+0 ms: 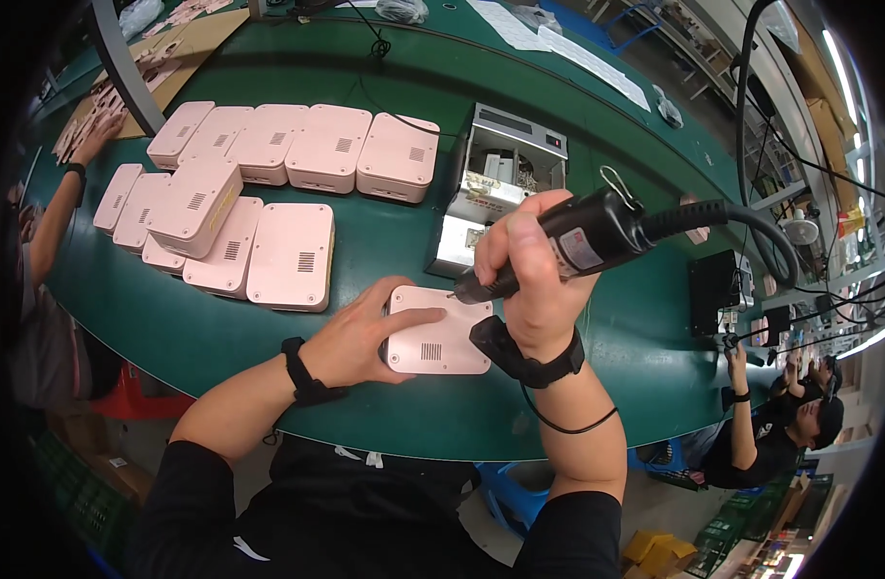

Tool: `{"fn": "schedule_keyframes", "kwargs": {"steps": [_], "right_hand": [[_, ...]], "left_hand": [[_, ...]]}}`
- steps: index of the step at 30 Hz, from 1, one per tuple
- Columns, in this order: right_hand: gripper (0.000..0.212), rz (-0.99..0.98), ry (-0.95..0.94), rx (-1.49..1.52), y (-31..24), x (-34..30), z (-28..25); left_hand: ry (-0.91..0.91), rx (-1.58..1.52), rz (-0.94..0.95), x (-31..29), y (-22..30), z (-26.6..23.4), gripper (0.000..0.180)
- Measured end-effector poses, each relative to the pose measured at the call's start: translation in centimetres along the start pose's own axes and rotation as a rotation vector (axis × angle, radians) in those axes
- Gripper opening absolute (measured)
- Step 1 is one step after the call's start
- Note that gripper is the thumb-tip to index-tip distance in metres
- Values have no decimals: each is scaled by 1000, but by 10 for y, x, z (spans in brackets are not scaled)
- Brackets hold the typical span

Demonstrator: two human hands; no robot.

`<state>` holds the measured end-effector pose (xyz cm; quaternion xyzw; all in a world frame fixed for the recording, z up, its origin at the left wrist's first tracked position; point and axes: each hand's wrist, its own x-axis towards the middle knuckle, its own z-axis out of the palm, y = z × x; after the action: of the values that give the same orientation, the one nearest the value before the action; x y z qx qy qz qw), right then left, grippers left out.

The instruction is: Using an electric screwdriver to fasten screws into pink plastic electronic housings on an assembly line.

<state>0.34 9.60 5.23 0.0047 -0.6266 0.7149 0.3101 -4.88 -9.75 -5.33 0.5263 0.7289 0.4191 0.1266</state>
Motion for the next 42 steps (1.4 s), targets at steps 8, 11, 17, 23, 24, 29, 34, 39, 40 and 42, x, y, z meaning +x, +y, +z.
{"fn": "schedule_keyframes", "kwargs": {"steps": [8, 11, 17, 23, 24, 29, 34, 39, 40, 42], "right_hand": [[20, -180, 146, -81, -34, 15, -14], [21, -183, 185, -127, -23, 30, -21], [23, -69, 104, -128, -32, 25, -10], [22, 3, 23, -28, -32, 6, 8], [22, 5, 24, -29, -30, 5, 8], [22, 36, 21, -5, -13, 0, 4], [22, 13, -32, -3, -10, -4, 3], [19, 3, 7, -53, -12, -1, 8], [19, 2, 6, -54, -15, 1, 7], [19, -79, 83, -54, -29, 7, 1]], "left_hand": [[-8, -3, 18, 10, 4, 10, 79], [-75, -21, 57, 24, 3, 23, 81], [-54, -18, 72, 38, 9, 32, 79], [-38, -22, 75, 36, 4, 34, 80], [-38, -24, 74, 36, 4, 35, 80], [-39, -29, 85, 38, 3, 38, 79], [-59, -28, 72, 38, 4, 36, 80], [-54, -26, 52, 37, 6, 34, 80], [-52, -27, 54, 36, 6, 33, 80], [-63, -17, 28, 27, 3, 25, 81]]}}
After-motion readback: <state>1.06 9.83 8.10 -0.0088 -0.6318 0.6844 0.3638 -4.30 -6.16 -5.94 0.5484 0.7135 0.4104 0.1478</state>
